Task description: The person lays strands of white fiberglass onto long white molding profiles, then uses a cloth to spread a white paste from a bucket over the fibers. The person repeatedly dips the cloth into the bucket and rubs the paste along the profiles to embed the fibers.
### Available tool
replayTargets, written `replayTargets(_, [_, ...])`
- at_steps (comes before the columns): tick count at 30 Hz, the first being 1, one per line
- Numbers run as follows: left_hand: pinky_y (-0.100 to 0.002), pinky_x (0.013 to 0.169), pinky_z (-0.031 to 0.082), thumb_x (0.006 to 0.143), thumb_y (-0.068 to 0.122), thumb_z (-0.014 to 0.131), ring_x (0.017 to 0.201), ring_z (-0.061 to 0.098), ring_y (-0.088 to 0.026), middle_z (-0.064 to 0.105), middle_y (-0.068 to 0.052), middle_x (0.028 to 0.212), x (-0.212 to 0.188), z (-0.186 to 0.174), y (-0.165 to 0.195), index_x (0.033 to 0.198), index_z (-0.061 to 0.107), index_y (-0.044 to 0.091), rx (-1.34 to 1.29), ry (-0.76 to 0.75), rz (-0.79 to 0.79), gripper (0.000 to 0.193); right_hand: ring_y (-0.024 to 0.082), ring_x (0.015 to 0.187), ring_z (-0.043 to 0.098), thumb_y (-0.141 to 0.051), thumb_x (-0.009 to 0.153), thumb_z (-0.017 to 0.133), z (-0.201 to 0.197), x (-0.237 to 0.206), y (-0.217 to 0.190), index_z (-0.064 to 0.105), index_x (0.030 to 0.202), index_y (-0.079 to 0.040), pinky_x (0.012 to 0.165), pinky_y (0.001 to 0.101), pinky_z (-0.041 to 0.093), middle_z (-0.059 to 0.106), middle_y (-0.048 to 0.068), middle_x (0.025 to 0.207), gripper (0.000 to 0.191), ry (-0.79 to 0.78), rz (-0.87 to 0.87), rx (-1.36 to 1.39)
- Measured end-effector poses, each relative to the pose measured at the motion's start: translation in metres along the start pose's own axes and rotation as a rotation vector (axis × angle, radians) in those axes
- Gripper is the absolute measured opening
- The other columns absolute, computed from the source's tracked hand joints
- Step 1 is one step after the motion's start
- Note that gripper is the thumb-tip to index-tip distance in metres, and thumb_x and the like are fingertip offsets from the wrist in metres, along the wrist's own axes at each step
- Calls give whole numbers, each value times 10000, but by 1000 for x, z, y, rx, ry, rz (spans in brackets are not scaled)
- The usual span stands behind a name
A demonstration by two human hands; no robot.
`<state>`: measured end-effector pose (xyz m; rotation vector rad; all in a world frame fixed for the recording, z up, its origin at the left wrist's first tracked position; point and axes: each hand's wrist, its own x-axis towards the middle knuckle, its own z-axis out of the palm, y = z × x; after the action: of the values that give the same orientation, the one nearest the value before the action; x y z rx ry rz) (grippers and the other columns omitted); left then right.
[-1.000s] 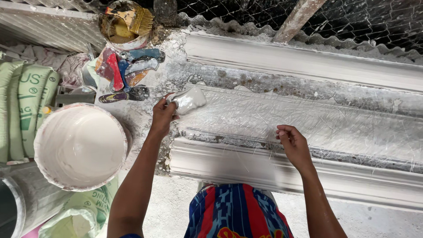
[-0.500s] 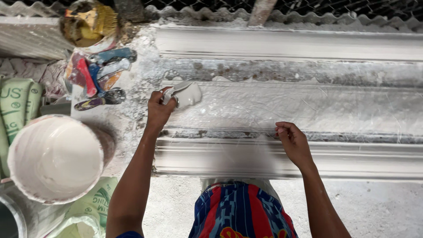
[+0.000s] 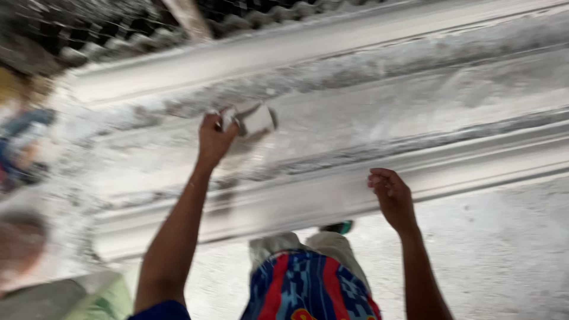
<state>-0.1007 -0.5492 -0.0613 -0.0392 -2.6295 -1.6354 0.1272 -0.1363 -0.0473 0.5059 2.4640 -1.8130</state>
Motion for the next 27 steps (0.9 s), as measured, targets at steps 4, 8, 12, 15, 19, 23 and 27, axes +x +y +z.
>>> replayTargets(4, [-321,552,412,877,174,741,635,484,-103,455,-15,878,-7,120,58,1273,718,76,-122,-40,-132,409,154,1006,701,-172,1032,545,-116,-12,45,621,1286,-25,855,285,565,719,92,1104,303,86,29,22])
replayTargets(8, [-326,558,454,874,167,755,643,530,-105,499,-10,908,2,246,111,1208,717,46,-71,-49,-13,358,164,985,698,-192,1055,566,-222,-6,64,639,1270,-21,802,287,540,735,104,1083,285,172,45,19])
replayTargets(12, [-329,618,435,892,150,792,702,464,-119,491,-43,894,19,367,154,1222,748,55,15,-49,170,347,152,980,706,-178,1046,570,-307,20,82,636,1268,-26,817,277,544,733,83,1090,277,208,7,8])
replayTargets(15, [-321,610,430,874,154,782,690,442,-115,462,-40,890,19,454,188,1237,750,87,12,-112,165,371,151,980,704,-166,1039,577,-373,42,100,645,1259,-34,795,286,537,739,83,1081,265,209,8,-23])
replayTargets(19, [-326,644,429,874,144,801,716,435,-119,442,-36,881,32,567,239,1226,761,80,40,-138,265,361,155,990,707,-155,1042,585,-479,91,132,653,1250,-33,810,287,546,735,92,1066,251,218,-35,-39])
replayTargets(23, [-306,656,461,864,132,791,755,466,-107,484,-16,938,43,680,293,1213,736,70,-20,-182,323,358,158,979,716,-151,1040,591,-598,130,161,653,1239,-30,776,294,549,741,92,1068,242,232,19,-44])
replayTargets(27, [-330,679,475,820,115,831,733,501,-163,495,-51,856,49,772,357,1202,770,80,120,-201,404,389,164,996,725,-125,1031,570,-715,150,182,644,1252,-27,781,293,557,734,94,1080,253,263,85,-47])
